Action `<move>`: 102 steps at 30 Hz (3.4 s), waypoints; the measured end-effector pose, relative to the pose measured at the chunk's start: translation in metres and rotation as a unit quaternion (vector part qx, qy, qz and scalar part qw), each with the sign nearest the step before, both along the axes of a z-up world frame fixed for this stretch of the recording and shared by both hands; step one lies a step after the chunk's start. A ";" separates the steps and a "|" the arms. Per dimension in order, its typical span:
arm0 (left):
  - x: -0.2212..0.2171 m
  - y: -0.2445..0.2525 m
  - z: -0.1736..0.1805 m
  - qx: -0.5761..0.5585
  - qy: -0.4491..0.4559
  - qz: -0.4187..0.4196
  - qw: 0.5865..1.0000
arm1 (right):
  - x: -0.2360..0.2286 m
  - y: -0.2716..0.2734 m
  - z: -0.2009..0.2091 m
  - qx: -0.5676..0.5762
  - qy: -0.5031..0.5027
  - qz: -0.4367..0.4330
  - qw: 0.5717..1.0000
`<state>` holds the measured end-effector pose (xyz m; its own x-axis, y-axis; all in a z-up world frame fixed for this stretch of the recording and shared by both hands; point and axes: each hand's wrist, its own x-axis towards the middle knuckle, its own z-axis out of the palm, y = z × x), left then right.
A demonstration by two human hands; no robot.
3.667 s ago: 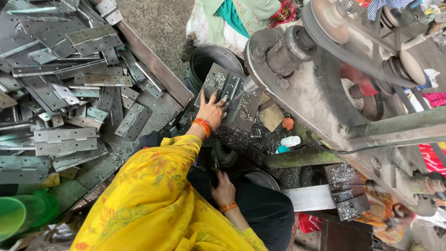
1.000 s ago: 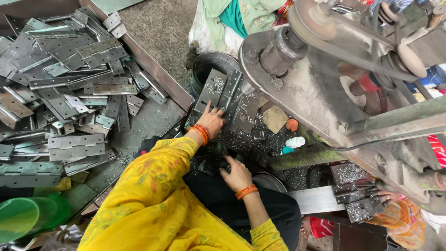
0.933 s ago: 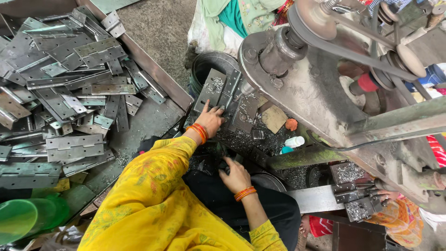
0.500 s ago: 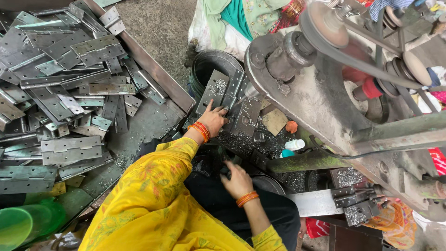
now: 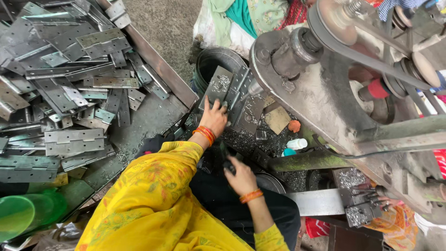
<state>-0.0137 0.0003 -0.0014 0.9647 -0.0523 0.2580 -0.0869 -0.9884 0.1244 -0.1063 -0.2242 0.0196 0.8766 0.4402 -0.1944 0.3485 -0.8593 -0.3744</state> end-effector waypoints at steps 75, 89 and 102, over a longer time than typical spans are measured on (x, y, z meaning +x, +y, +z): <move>0.055 0.001 0.004 0.042 0.052 0.017 0.998 | -0.007 0.005 -0.005 0.038 -0.023 0.041 0.998; -0.052 -0.001 0.000 0.143 -0.087 -0.062 0.984 | -0.004 0.027 0.043 -0.047 0.033 -0.006 0.998; -0.060 0.025 0.033 -0.290 -0.240 -0.076 0.923 | 0.051 -0.013 0.014 0.122 -0.015 -0.080 0.989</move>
<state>-0.0734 0.0257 0.0313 0.7242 0.1039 0.6817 -0.4027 -0.7389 0.5403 -0.0555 -0.2377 0.0335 0.9430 0.3251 -0.0718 0.2288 -0.7894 -0.5696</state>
